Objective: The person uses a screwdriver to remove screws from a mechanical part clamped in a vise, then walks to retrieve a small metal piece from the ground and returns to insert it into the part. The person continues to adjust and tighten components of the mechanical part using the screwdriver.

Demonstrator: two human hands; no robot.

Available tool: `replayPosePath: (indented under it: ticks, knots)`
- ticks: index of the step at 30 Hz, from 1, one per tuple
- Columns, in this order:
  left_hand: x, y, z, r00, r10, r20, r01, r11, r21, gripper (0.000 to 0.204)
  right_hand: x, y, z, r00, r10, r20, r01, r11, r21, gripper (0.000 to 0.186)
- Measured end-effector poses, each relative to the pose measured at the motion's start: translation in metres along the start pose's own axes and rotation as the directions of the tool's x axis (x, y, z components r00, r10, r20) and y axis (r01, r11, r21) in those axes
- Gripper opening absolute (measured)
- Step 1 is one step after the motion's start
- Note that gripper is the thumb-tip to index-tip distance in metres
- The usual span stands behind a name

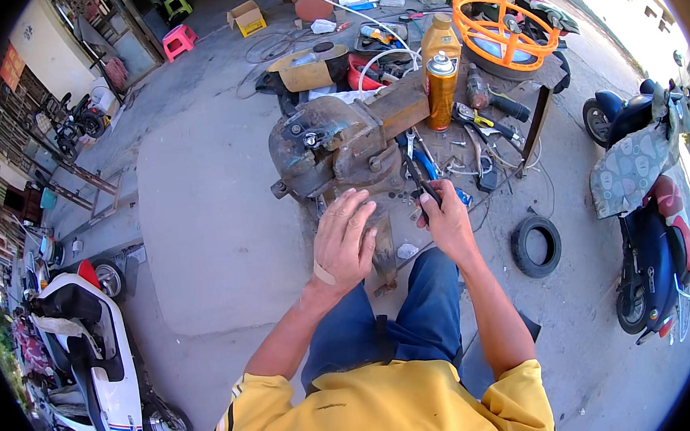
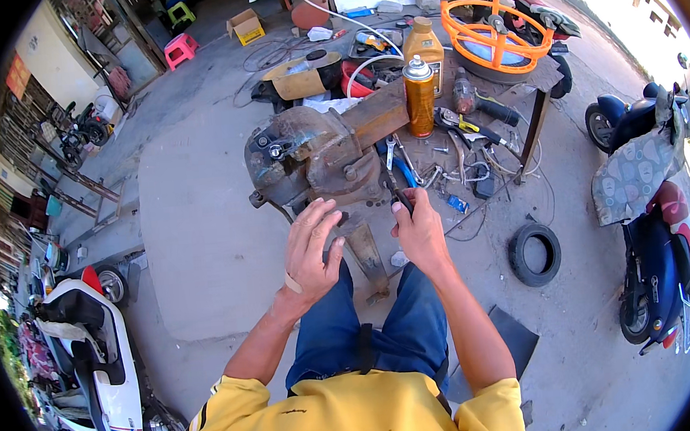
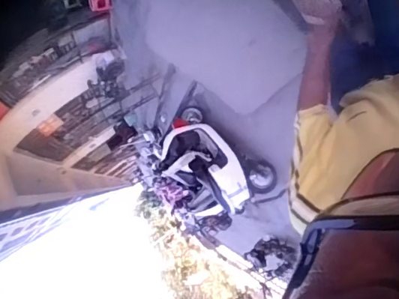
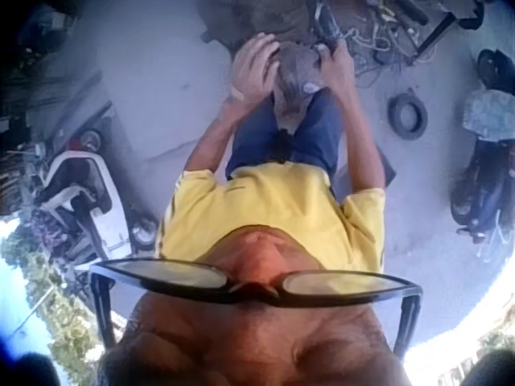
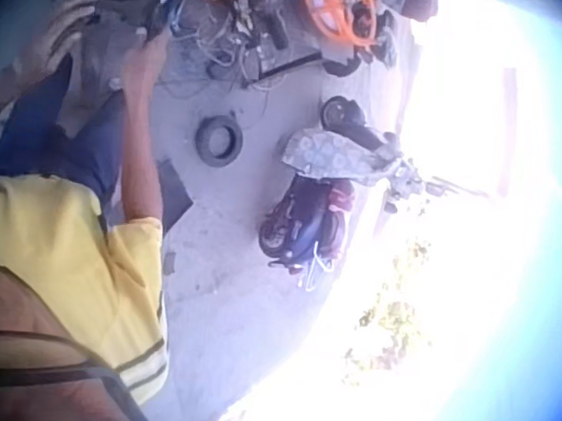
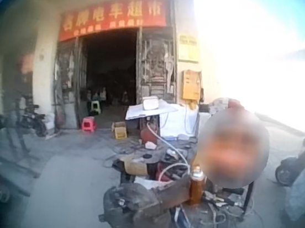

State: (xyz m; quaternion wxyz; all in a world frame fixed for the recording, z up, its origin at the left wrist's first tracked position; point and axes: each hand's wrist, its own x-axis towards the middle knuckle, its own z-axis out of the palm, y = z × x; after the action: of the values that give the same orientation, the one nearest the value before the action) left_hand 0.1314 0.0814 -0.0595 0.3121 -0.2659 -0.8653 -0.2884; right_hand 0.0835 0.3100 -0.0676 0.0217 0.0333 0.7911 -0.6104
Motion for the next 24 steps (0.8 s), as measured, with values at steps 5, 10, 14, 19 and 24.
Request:
replayPosePath:
  ticks: [5,10,14,19,24]
  knots:
    - [0.033,-0.031,-0.033,0.940,-0.185,-0.288,0.187,0.982,-0.018,0.041,0.045,0.014,0.025,0.941,-0.331,-0.067,0.251,0.818,-0.517,0.043]
    - [0.060,-0.058,-0.048,0.908,-0.294,-0.298,0.277,0.956,-0.098,0.040,0.061,0.026,0.049,0.895,-0.447,-0.019,0.314,0.658,-0.685,0.058]
    - [0.071,-0.075,-0.045,0.890,-0.372,-0.263,0.291,0.909,-0.300,0.044,0.061,0.029,0.049,0.888,-0.461,-0.002,0.326,0.632,-0.703,0.060]
    - [0.084,-0.080,-0.035,0.853,-0.493,-0.171,0.227,0.646,-0.729,0.054,0.044,-0.001,0.050,0.878,-0.479,-0.005,0.305,0.566,-0.766,0.052]
    - [0.082,-0.079,-0.040,0.873,-0.468,-0.136,0.273,0.701,-0.659,0.056,0.024,-0.103,0.048,0.678,-0.733,0.047,0.683,0.606,-0.408,0.047]
